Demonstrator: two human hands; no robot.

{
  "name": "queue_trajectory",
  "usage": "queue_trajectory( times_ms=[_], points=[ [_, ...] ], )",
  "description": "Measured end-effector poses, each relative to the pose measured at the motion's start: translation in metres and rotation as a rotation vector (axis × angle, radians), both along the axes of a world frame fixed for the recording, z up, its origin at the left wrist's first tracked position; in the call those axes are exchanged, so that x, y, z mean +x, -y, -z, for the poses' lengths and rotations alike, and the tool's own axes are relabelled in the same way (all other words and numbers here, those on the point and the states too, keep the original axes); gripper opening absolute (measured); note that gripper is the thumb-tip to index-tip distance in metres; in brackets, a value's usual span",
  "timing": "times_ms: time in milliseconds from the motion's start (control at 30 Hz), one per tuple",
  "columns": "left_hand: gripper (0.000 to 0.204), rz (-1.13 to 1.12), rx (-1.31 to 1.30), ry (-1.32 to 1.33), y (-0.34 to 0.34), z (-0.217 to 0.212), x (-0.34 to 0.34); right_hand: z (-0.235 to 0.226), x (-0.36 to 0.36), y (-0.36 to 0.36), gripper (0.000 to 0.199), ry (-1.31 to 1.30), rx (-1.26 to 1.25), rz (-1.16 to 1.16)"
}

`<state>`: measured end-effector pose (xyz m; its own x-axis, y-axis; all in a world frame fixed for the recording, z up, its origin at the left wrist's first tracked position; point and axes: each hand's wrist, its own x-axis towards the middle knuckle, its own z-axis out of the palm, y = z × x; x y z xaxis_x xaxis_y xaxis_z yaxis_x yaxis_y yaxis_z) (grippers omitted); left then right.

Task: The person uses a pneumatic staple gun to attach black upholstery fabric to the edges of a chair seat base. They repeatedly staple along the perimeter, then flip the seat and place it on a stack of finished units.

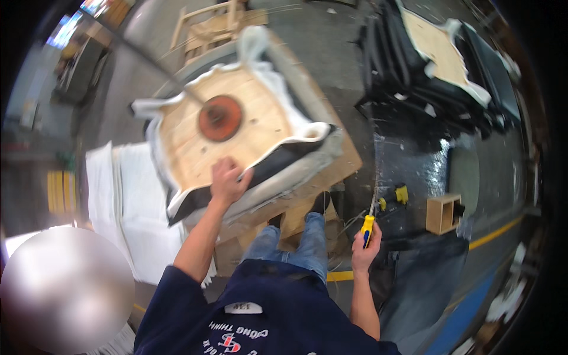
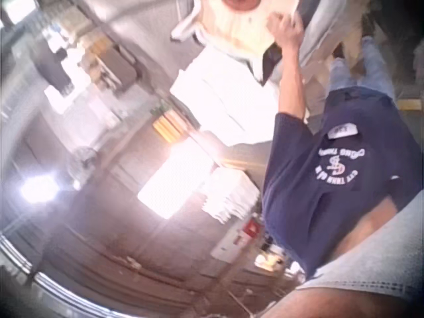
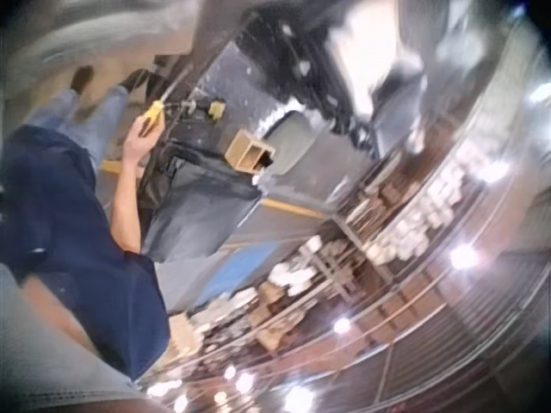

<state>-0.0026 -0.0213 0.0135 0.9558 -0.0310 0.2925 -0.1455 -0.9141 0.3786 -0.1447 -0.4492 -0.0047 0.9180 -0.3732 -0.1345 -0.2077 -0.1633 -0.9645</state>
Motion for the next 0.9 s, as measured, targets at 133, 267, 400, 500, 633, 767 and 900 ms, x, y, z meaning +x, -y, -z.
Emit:
queue_trajectory(
  times_ms=[133,267,400,500,633,767,900],
  points=[
    [0.039,0.011,-0.029,-0.006,-0.008,-0.003,-0.009,-0.056,-0.017,-0.071,0.054,-0.03,-0.072,-0.335],
    [0.039,-0.001,-0.054,0.023,-0.021,-0.004,-0.021,-0.084,-0.016,-0.109,0.048,-0.061,-0.245,-0.575],
    [0.039,-0.003,-0.055,0.008,-0.026,-0.002,-0.024,-0.086,-0.013,-0.121,0.048,-0.092,-0.249,-0.596],
    [0.04,0.019,-0.059,-0.026,-0.031,-0.002,-0.023,-0.1,-0.004,-0.125,0.049,-0.071,-0.388,-0.636],
    [0.041,0.043,-0.113,-0.001,-0.037,0.0,-0.024,-0.122,0.004,-0.129,0.048,0.043,-0.585,-0.668],
    [0.042,0.055,-0.101,0.031,-0.041,0.001,-0.024,-0.135,0.007,-0.131,0.046,0.016,-0.665,-0.7],
    [0.041,0.065,-0.095,0.026,-0.045,0.001,-0.025,-0.146,0.01,-0.139,0.045,0.025,-0.729,-0.707]
  ],
)
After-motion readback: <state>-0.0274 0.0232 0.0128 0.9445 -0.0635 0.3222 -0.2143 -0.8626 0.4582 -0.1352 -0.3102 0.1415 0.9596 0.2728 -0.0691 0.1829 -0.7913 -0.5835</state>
